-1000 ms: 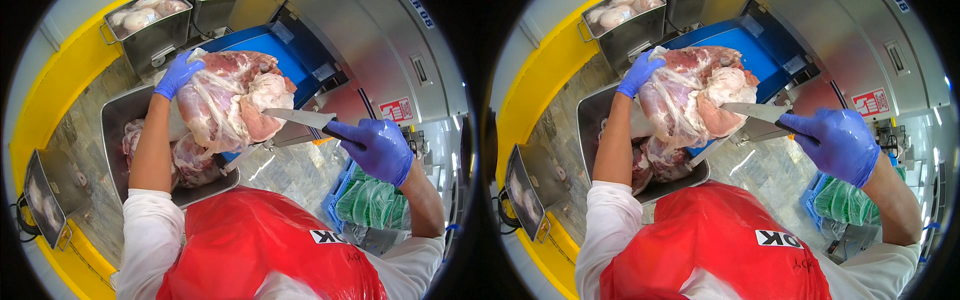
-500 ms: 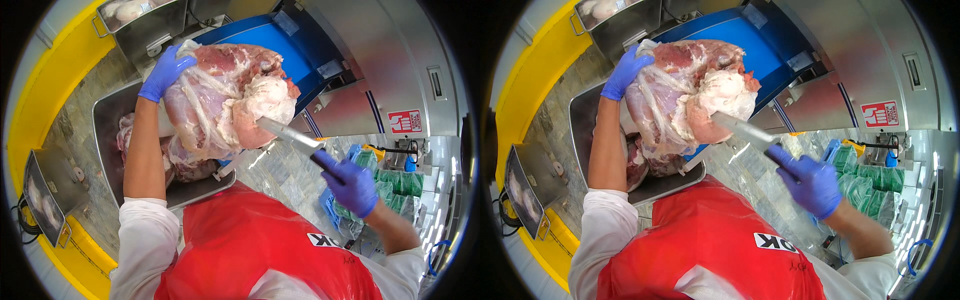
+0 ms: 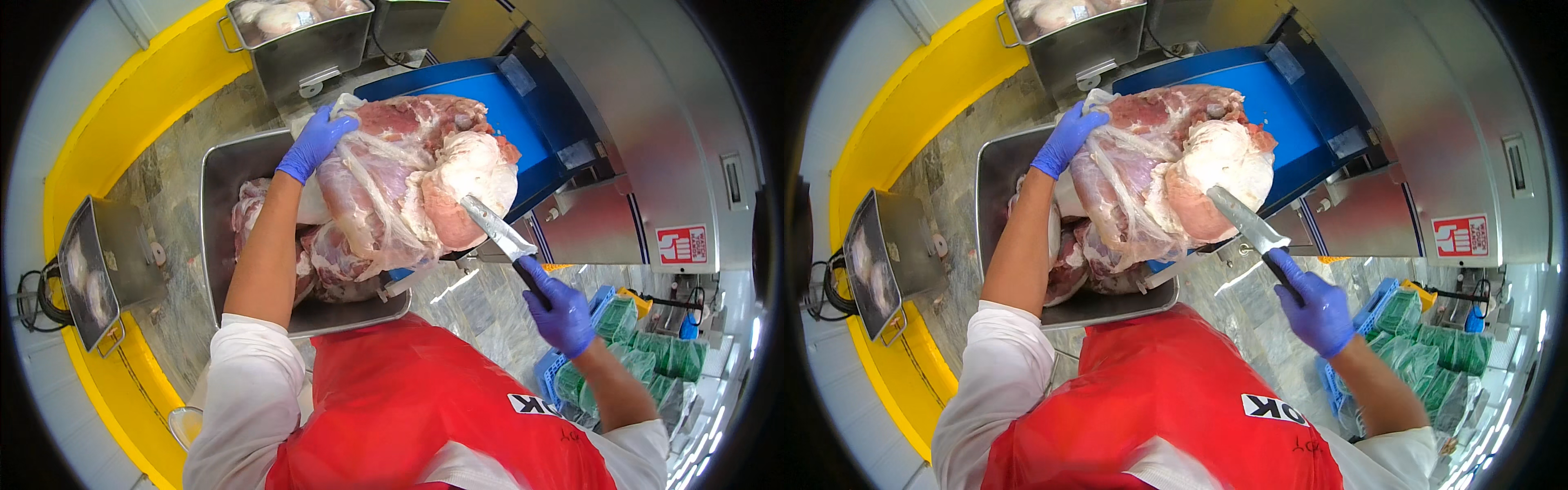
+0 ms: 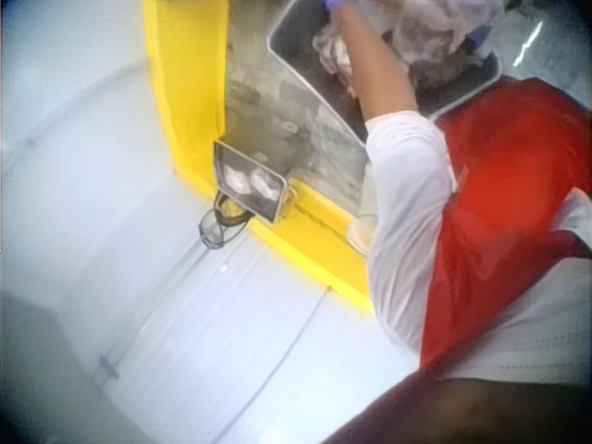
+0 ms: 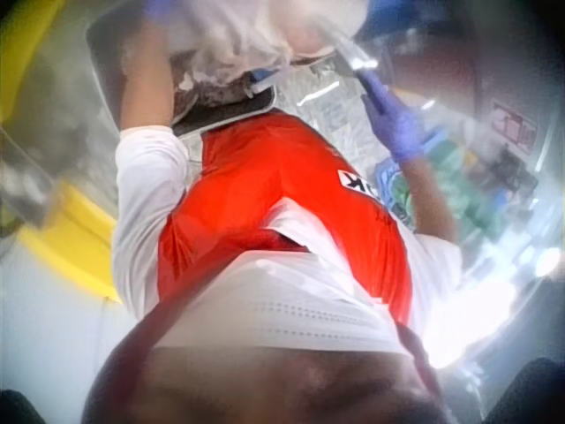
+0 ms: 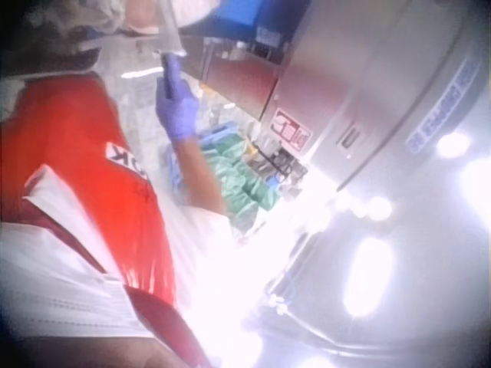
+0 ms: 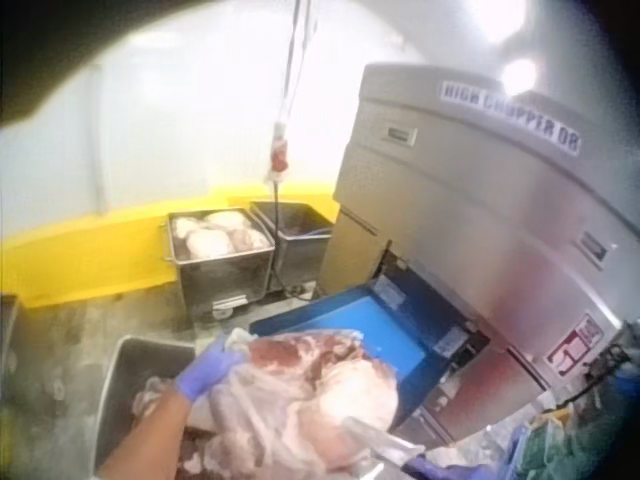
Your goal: The person trims fat and connective tissue from a large piece of raw meat using a knife. They hold the meat with one hand and carefully cut away excess tissue, placing trimmed pieces into a metal tray below.
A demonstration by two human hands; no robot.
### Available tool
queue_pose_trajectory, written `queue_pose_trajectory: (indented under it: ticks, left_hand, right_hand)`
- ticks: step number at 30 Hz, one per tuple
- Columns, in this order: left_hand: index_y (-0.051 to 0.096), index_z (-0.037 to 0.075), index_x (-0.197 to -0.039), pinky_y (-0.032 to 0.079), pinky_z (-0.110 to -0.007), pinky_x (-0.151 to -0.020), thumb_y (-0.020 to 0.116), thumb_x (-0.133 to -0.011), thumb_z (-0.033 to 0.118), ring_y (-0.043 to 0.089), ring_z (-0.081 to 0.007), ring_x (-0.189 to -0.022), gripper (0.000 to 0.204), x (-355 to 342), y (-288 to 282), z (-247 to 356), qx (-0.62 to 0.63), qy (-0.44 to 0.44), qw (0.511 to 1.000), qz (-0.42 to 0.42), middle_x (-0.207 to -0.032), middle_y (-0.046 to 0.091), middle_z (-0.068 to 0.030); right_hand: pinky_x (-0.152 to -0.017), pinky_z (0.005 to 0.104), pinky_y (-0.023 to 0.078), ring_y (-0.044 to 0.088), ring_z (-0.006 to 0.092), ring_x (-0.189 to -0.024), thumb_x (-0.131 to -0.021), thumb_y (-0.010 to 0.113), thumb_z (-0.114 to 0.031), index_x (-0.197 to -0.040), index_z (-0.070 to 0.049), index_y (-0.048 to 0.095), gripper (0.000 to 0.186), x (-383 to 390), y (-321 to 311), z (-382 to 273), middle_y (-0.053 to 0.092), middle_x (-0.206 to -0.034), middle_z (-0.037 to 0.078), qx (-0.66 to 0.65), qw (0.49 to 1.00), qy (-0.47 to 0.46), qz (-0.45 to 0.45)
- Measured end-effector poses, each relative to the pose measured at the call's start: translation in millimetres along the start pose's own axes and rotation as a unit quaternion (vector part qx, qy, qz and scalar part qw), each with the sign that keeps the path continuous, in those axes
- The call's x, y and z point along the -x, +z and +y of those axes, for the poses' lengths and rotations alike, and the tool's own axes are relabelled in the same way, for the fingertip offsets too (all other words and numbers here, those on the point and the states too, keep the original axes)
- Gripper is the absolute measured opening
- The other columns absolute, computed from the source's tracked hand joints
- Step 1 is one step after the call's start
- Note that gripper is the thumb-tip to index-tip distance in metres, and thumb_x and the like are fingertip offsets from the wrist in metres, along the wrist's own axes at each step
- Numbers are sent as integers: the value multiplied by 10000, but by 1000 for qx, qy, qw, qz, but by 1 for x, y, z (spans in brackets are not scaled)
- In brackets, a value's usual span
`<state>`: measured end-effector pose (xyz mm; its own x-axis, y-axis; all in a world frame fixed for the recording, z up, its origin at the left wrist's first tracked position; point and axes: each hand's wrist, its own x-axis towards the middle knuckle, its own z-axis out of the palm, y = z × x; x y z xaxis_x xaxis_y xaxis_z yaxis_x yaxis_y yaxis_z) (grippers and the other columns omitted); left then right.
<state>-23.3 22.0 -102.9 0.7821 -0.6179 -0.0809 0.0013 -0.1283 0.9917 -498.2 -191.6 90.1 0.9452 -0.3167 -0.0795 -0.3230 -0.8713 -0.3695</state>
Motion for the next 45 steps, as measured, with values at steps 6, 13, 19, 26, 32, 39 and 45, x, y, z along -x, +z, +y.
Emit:
queue_pose_trajectory:
  ticks: [6, 13, 19, 26, 32, 39, 45]
  left_hand:
    - [670, 8, -1438, 511, -355, -1106, 828, -951, 313, 654, -201, -1223, 596, 11, 13, 18, 30, 74, 997, -15, -1328, 723, -123]
    - [641, -38, -1467, 548, -350, -1056, 828, -956, 318, 687, -210, -1178, 651, 8, 1, 26, -1, 29, 999, -27, -1345, 727, -137]
    - [692, -17, -1417, 546, -352, -1057, 810, -969, 342, 697, -211, -1167, 586, -21, 4, 13, 35, 39, 995, -79, -1324, 746, -132]
    - [718, -14, -1379, 540, -357, -1053, 787, -976, 339, 702, -212, -1134, 540, -25, 4, 15, 30, 58, 994, -91, -1295, 758, -128]
    - [734, 11, -1369, 552, -354, -1008, 773, -969, 339, 697, -201, -1103, 519, -18, 4, 23, 0, 111, 990, -92, -1255, 770, -112]
    - [749, 17, -1334, 556, -339, -990, 756, -944, 272, 693, -185, -1069, 466, -17, 12, 29, 41, 80, 992, -87, -1201, 768, -88]
    - [724, 10, -1375, 555, -363, -1013, 768, -926, 286, 693, -203, -1090, 530, -4, 11, 38, -26, 75, 995, -62, -1249, 757, -115]
  right_hand:
    - [-972, 384, 612, 794, 323, -1193, -1017, 745, -59, -1624, -73, 548, 638, 32, 168, 38, 764, -1361, 232, -182, 968, 50, 163]
    - [-860, 361, 589, 766, 226, -954, -984, 779, -43, -1579, -135, 635, 619, 63, 93, 11, 782, -1140, 178, -155, 978, 96, 103]
    - [-687, 393, 557, 684, 314, -702, -940, 817, -60, -1479, -178, 733, 558, 116, 10, -22, 687, -838, 161, -57, 989, 100, 96]
    - [-620, 448, 538, 666, 330, -647, -950, 824, -206, -1455, -281, 750, 516, 87, -56, -68, 650, -761, 140, 125, 990, 55, 20]
    - [-613, 455, 552, 691, 333, -650, -957, 801, -186, -1414, -263, 768, 465, 36, -107, -121, 675, -733, 135, 236, 971, -5, -36]
    - [-639, 481, 567, 713, 373, -682, -972, 780, -194, -1365, -192, 792, 394, -10, -126, -142, 722, -777, 182, 219, 970, 6, -102]
    - [-645, 487, 567, 721, 386, -689, -977, 773, -184, -1369, -160, 786, 392, -31, -125, -133, 729, -785, 206, 181, 971, 48, -149]
